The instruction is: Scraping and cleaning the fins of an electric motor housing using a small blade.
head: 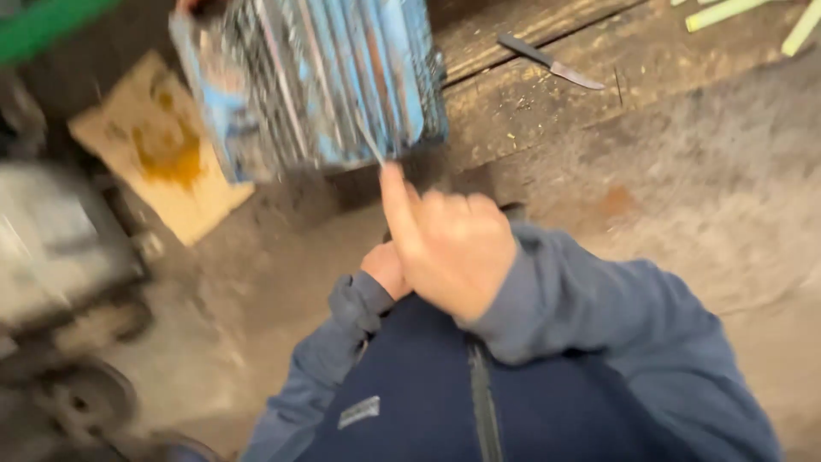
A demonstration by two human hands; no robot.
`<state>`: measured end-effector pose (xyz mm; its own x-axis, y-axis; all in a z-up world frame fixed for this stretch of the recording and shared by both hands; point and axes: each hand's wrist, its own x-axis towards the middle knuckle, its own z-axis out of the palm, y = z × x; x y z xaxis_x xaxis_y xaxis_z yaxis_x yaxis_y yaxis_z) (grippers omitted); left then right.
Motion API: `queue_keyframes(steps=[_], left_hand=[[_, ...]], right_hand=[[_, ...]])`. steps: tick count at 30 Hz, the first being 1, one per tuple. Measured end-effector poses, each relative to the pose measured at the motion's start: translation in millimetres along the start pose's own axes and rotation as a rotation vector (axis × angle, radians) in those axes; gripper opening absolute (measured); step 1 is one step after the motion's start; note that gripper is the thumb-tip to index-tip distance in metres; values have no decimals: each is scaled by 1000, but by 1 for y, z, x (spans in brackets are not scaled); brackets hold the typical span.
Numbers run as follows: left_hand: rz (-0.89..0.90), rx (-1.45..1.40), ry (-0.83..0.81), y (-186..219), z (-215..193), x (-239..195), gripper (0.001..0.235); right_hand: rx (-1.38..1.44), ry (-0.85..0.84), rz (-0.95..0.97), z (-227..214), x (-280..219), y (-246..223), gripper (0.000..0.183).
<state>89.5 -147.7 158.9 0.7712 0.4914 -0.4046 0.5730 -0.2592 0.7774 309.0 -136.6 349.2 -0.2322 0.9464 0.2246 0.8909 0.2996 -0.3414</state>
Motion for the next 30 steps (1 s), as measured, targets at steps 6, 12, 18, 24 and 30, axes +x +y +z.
queue_keyframes(steps=[6,12,18,24,30], left_hand=[[137,203,123,21,26,-14,36],[49,150,105,-1,-18,-5,34],[340,228,-94,-52,-74,41,41],[369,-31,-301,-130,-77,63,37],[424,-81,-545,-111,-55,67,31]], right_hand=[[-174,115,-5,36,76,29,55],[-356,15,-88,5,4,-37,51],[-345,134,132,34,101,-8,44],[-220,-151,477,3,48,-93,52],[-348,22,540,41,114,-73,48]])
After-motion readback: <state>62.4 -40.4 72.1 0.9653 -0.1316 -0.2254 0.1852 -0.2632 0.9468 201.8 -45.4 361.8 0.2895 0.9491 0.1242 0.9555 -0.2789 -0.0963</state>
